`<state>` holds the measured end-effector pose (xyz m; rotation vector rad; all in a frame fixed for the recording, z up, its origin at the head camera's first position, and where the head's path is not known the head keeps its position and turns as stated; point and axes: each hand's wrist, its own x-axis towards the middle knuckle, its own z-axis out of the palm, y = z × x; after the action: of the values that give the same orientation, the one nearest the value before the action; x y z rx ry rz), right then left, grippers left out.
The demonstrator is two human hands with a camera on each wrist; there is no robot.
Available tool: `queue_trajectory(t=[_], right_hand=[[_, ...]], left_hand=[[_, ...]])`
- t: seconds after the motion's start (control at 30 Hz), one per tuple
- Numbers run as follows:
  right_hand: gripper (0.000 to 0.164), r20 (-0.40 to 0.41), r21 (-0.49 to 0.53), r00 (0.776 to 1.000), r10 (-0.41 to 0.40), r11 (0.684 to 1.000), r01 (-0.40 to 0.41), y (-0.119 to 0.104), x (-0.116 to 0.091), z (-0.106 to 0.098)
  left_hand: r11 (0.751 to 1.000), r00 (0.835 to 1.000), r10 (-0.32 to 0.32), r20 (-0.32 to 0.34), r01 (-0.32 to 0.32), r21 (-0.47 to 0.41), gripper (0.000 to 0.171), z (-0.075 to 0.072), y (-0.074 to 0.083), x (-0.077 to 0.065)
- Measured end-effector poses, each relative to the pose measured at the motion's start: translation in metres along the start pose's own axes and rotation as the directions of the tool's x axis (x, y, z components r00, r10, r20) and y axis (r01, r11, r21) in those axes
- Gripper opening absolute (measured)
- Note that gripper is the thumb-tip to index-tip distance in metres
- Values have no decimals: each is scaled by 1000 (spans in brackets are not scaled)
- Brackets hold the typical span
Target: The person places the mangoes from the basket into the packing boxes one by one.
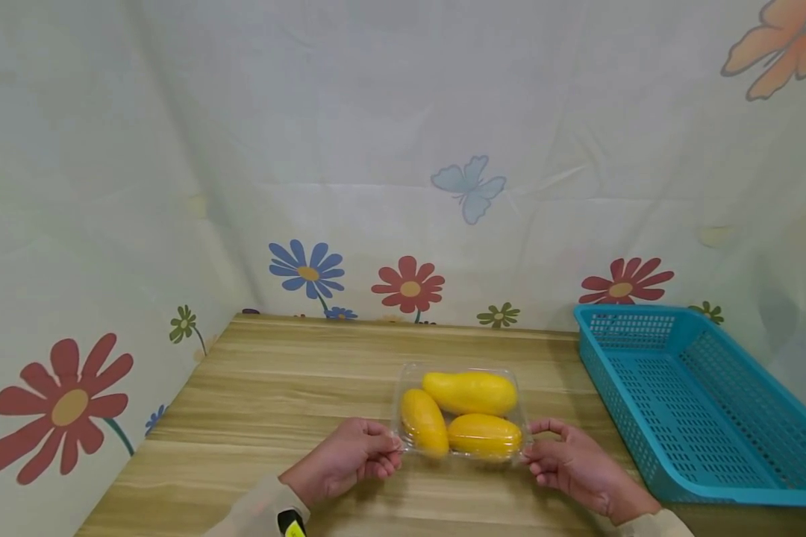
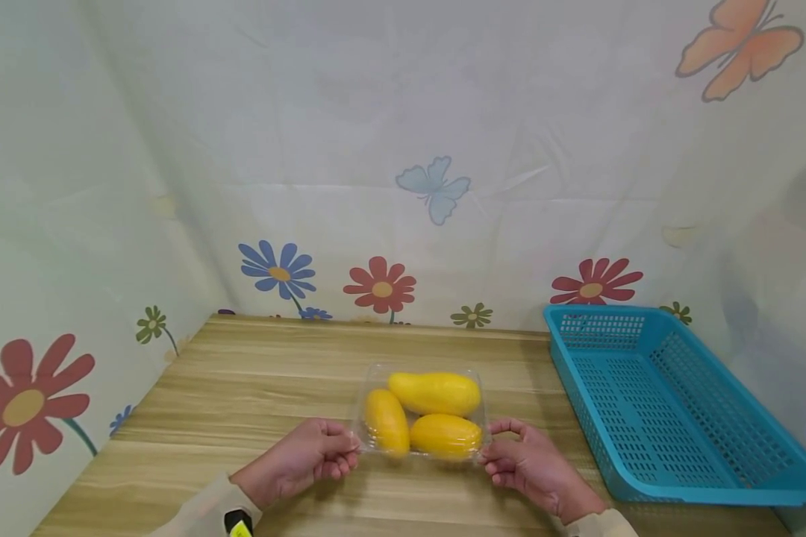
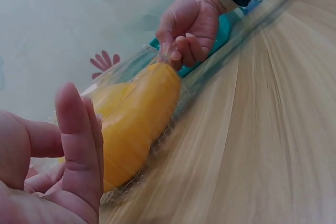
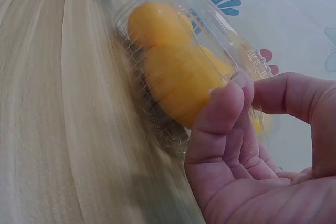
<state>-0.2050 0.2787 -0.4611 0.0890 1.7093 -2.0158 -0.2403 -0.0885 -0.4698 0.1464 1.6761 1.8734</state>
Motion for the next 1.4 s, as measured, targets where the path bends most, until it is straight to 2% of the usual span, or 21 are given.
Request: queue_trajectory(t=[0.13,0.37,0.77,1.03,1.4], right_hand=[[40,2,7,1000,2,1000,-2,0,0,-1],[36,17,17,1000,4,1000,-5,2,-1,-2],[37,15,14,1000,-5,1000,4,2,-1,-1],[40,17,12,1000,0,1000,0,0,0,0],[38,6,22,1000,-23,999,23,4,2,1]], left_hand=[[1000,1000,4,-3,-4,1,9,0,-3,1],[998,999,30,35,-32,50,13,0,-6,-2],[996,998,65,13,-65,54,15,0,-6,-1],[998,999,37,5,-37,60,16,-2,-4,-2],[989,999,37,37,-42,143,25,-4,1,-5]])
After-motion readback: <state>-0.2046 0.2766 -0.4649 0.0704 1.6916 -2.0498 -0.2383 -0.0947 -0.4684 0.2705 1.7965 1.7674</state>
